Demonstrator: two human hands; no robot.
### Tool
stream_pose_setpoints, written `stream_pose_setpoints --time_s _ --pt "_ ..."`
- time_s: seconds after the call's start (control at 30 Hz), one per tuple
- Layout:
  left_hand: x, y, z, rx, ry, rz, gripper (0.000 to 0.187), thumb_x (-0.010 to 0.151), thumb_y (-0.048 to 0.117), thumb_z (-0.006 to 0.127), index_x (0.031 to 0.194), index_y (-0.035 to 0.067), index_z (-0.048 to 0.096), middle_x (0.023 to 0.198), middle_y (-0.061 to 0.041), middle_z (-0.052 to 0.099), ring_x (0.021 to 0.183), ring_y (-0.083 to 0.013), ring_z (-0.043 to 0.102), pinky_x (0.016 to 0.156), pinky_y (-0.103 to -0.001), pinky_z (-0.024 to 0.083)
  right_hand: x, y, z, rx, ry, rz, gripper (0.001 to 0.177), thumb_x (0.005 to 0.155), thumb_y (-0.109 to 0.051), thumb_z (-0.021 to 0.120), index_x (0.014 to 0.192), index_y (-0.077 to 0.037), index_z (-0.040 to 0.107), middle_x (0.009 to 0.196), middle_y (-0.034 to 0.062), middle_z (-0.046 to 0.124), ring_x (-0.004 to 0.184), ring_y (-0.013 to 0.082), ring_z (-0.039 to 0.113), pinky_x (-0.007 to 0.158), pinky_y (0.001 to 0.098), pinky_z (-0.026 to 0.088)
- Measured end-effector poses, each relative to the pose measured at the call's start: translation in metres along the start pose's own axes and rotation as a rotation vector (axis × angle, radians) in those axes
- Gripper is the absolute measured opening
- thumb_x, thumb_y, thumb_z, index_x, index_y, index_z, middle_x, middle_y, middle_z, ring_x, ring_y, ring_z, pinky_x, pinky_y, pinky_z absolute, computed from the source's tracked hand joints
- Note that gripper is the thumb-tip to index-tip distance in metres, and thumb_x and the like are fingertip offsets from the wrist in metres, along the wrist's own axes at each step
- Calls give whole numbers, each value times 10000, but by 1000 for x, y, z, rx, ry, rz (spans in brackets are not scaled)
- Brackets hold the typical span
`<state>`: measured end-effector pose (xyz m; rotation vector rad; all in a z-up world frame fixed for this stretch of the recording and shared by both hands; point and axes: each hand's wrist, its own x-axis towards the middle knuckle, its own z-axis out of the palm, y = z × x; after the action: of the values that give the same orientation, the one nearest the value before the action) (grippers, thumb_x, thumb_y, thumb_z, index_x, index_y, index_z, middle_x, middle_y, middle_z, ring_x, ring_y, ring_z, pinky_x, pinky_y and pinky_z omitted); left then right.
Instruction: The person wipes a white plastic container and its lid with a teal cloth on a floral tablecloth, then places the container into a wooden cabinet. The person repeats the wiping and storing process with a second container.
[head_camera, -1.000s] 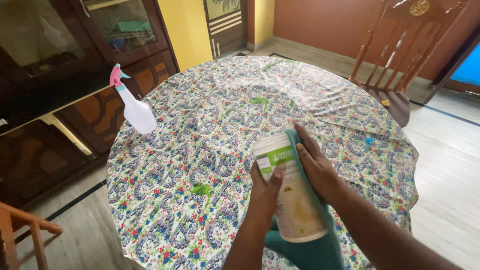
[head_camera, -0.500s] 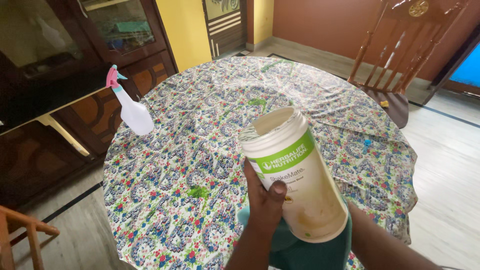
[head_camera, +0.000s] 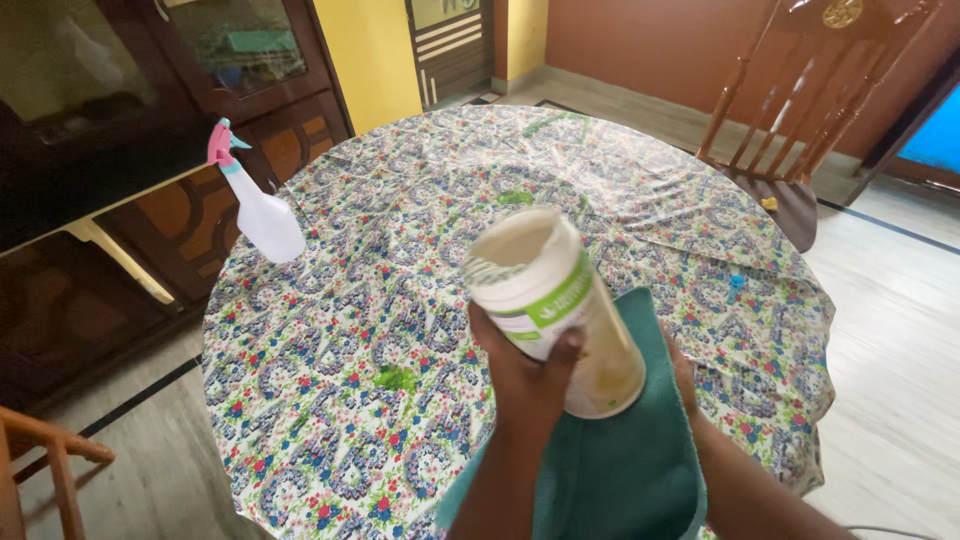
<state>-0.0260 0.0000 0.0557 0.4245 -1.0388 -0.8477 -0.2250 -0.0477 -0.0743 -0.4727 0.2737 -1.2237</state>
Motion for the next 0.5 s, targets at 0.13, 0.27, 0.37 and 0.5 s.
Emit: stream_pose_setpoints --time_s 0.13,0.27,0.37,0.5 --pt "-10 -12 4 -76 -157 -37 1110 848 299 884 1605 -37 145 1466 -187 510 1353 -261 563 1154 -396 485 7 20 -50 -231 200 206 425 1025 -324 527 1278 -8 656 1086 182 731 917 282 733 813 410 616" --pt "4 -25 -22 281 -110 9 1047 818 278 870 1581 -48 230 1442 -200 544 1346 -288 586 1154 -407 481 2 39 -87 -570 390 467 400 968 -255 586 1267 -8 685 1069 168 753 912 276 729 834 404 603" --pt "5 -44 -43 375 36 -95 894 764 281 874 1466 -33 418 1315 -197 679 1218 -299 722 1087 -416 602 -13 37 -107 -749 487 607 394 926 -203 630 1259 -9 707 1056 156 770 908 272 727 849 400 593" --pt "-6 -69 -73 677 121 -14 957 668 235 907 1443 -13 404 1287 -196 640 1215 -325 649 1068 -434 505 -26 20 -114 -1322 525 352 439 875 -222 649 1295 -96 675 1068 150 781 949 286 742 870 416 595"
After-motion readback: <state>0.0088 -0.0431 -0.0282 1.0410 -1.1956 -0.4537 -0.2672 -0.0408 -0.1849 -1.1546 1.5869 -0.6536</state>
